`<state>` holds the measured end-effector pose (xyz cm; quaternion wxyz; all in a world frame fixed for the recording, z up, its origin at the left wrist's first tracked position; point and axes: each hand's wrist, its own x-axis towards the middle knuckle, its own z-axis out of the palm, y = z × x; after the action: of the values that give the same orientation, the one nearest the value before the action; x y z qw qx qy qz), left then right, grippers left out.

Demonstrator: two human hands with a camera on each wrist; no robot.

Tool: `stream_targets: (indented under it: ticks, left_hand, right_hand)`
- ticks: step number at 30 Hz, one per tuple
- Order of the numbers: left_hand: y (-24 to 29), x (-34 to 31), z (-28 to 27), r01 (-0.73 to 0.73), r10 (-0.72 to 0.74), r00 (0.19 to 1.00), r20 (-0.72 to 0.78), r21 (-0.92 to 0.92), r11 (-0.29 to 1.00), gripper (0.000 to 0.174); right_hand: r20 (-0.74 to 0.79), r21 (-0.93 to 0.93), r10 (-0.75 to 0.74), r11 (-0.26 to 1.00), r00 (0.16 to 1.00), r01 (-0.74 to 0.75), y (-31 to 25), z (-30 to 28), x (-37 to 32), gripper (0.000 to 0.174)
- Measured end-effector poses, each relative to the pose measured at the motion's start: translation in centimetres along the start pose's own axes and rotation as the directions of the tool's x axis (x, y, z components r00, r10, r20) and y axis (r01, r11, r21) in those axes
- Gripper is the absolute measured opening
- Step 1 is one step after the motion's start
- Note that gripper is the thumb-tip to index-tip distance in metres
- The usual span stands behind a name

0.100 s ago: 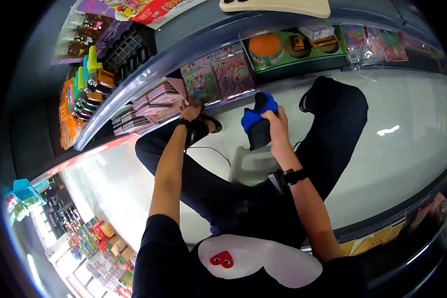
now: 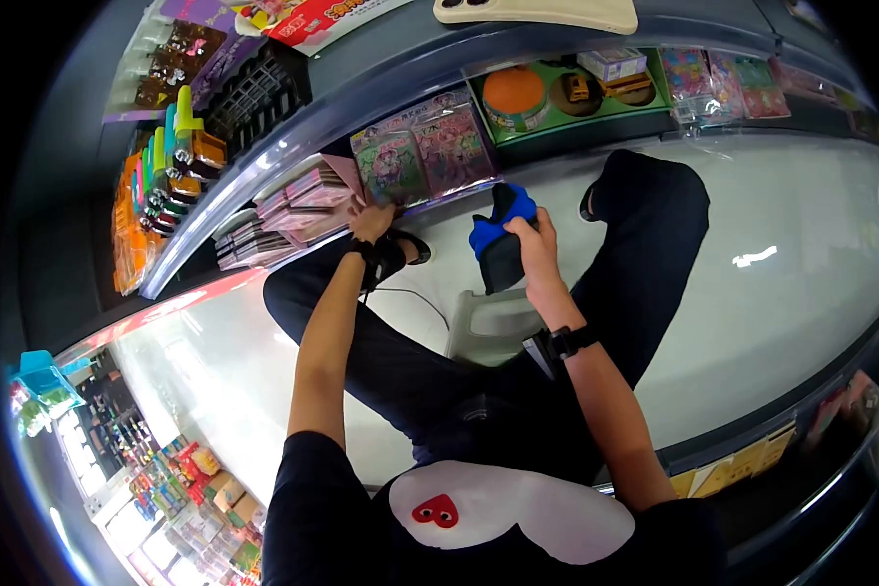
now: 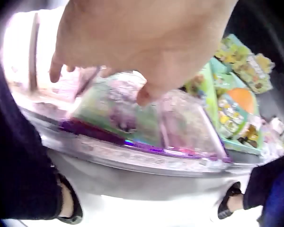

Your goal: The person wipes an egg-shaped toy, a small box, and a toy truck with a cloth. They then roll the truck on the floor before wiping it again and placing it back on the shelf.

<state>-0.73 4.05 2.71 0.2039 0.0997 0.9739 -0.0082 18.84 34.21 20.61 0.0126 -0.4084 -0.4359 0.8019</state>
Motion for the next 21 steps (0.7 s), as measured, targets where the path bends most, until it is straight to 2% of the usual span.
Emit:
stream_targets:
  ticks: [1,2,3,4,5,7,9,12,13,16,18,20,21]
  left_hand:
    - [3.4,-0.5,-4.3,0.020,-0.006,0.988,0.157,-0.084,0.996,0.068]
    - [5.3,-1.5,-4.9,-0.062,0.059,0.998,-0.026,-0.187,0.980,0.068]
    - [7.3,-2.4,-5.4,-0.178,0.124,0.969,-0.214,-0.257,0.950,0.069]
    - [9.2,-3.3,-5.9,-0.303,0.182,0.904,-0.387,-0.279,0.911,0.069]
    - [12.0,-3.9,-8.1,-0.320,0.216,0.907,-0.362,-0.256,0.912,0.069]
    - [16.1,-2.7,-9.6,-0.449,0.248,0.845,-0.474,-0.377,0.810,0.074]
    - [19.4,-0.7,-11.6,-0.533,0.363,0.822,-0.440,-0.367,0.762,0.083]
    - [23.8,2.5,-12.9,-0.571,0.420,0.792,-0.443,-0.292,0.768,0.090]
    - [24.9,4.0,-12.4,-0.585,0.431,0.782,-0.449,-0.293,0.756,0.097]
    - [27.4,7.1,-10.3,-0.649,0.496,0.698,-0.517,-0.164,0.743,0.098]
    - [27.9,9.1,-9.8,-0.625,0.535,0.758,-0.372,-0.182,0.759,0.103]
    - [28.9,9.6,-9.5,-0.608,0.510,0.767,-0.391,-0.184,0.773,0.103]
    - [29.5,9.0,-9.5,-0.611,0.479,0.760,-0.440,-0.231,0.757,0.103]
  right_hand:
    - [0.005,0.000,-0.013,1.000,1.000,0.013,0.8,0.1,-0.1,0.026]
    - [0.002,0.009,-0.025,1.000,1.000,0.025,1.4,0.2,-0.6,0.027]
    - [-0.012,0.001,-0.004,1.000,1.000,0.004,1.6,0.3,-1.7,0.027]
    - [-0.016,-0.009,0.002,1.000,1.000,-0.003,1.5,0.6,-2.1,0.028]
    - [-0.014,-0.020,0.010,1.000,1.000,-0.010,1.5,0.9,-2.4,0.028]
    - [0.025,-0.010,0.005,1.000,1.000,-0.005,2.8,0.9,-2.3,0.029]
    - [0.044,-0.036,-0.013,0.999,0.999,0.015,3.4,0.9,-2.3,0.031]
    - [0.014,-0.082,0.004,0.997,1.000,-0.003,3.5,0.4,-2.3,0.034]
    - [-0.012,-0.097,0.006,0.995,1.000,-0.007,3.4,0.4,-2.2,0.037]
    - [-0.041,-0.123,0.014,0.992,0.999,-0.019,2.0,-0.2,-2.5,0.039]
    - [-0.074,-0.087,-0.020,0.996,0.997,0.013,1.9,-0.2,-2.3,0.041]
    - [-0.089,-0.121,-0.037,0.992,0.995,0.026,0.7,-0.4,-2.7,0.041]
    - [-0.076,-0.056,-0.055,0.997,0.996,0.051,0.9,-0.4,-2.6,0.040]
